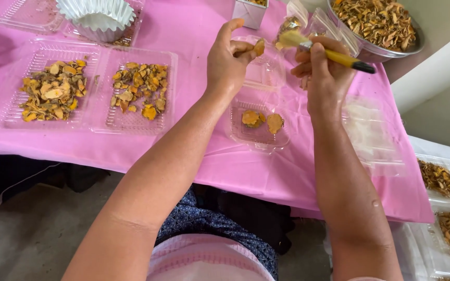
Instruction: Sorting and cleaning dried turmeric pieces using a brush and placing them into plastic containers.
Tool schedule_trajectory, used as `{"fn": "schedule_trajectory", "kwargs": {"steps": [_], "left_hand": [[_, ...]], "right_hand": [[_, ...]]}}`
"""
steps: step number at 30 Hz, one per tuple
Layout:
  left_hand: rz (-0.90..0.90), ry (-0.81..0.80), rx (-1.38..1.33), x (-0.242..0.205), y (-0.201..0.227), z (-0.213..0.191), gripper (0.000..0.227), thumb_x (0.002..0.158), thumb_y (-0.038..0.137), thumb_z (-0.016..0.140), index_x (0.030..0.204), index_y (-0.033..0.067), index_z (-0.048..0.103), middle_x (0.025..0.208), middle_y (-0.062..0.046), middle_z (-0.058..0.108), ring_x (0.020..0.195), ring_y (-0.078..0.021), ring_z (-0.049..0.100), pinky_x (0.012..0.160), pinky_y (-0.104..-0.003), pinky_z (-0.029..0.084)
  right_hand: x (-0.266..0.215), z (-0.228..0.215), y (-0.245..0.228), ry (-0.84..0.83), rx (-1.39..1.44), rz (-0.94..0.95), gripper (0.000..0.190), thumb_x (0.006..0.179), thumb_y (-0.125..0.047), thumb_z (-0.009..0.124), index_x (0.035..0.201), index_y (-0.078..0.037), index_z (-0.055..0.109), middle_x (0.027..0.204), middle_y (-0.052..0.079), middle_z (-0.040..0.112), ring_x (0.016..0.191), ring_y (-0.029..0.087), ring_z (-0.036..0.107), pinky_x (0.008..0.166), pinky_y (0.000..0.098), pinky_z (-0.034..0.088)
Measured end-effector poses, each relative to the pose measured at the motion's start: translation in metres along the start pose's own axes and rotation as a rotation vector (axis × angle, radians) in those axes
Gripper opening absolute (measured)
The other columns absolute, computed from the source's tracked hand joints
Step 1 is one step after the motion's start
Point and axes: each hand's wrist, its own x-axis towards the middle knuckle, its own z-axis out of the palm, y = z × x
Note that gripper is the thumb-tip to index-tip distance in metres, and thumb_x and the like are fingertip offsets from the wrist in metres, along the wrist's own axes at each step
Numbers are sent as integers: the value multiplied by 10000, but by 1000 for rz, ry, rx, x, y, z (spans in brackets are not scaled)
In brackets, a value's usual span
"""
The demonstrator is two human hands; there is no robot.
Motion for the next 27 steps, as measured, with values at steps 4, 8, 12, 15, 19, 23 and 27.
{"fn": "schedule_trajectory", "kwargs": {"steps": [4,8,12,15,19,23,27], "left_hand": [[-84,17,-30,3,-4,2,562,887,26,754,1383,164,530,900,-4,782,873,-128,755,892,-299,614],[-127,49,-145,4,-13,2,568,868,-2,752,1375,131,534,965,-74,835,932,-179,801,962,-326,613],[-100,53,-239,4,-8,2,638,834,54,809,1398,110,518,964,-83,839,917,-184,814,940,-324,648],[-170,69,-350,10,-18,4,669,815,4,794,1423,91,529,945,-103,829,890,-180,797,941,-327,624],[-219,91,-300,5,-11,2,759,788,40,810,1471,69,482,1129,-171,800,1070,-244,786,1054,-432,599],[-312,121,-513,13,-26,8,800,806,-64,748,1525,10,407,1071,-225,780,904,-241,773,902,-348,654],[-388,157,-588,8,-10,2,802,826,-94,714,1546,-15,369,1139,-281,750,858,-251,763,846,-336,660]], "right_hand": [[-6,8,-4,-192,85,-96,184,1138,-124,564,1155,45,635,859,217,681,649,246,697,529,316,623],[-6,-3,13,-145,-67,-8,117,1141,-8,562,1202,63,632,884,209,714,657,222,716,535,281,613],[-7,1,3,-130,71,5,113,1088,84,546,1136,66,647,837,208,678,623,241,679,506,301,597],[-16,14,-1,-244,45,-52,149,1112,-107,608,1176,19,654,869,178,687,697,224,709,607,291,619],[-10,9,6,-71,-194,-21,146,1093,-106,589,1178,-7,656,878,202,715,711,224,750,622,313,677],[-14,12,-4,-298,-193,-315,168,1132,-26,532,1270,48,593,1030,256,689,841,302,753,664,353,671],[-17,8,10,-194,-622,142,136,967,-20,685,1068,-57,769,896,134,772,616,154,726,366,244,565]]}}
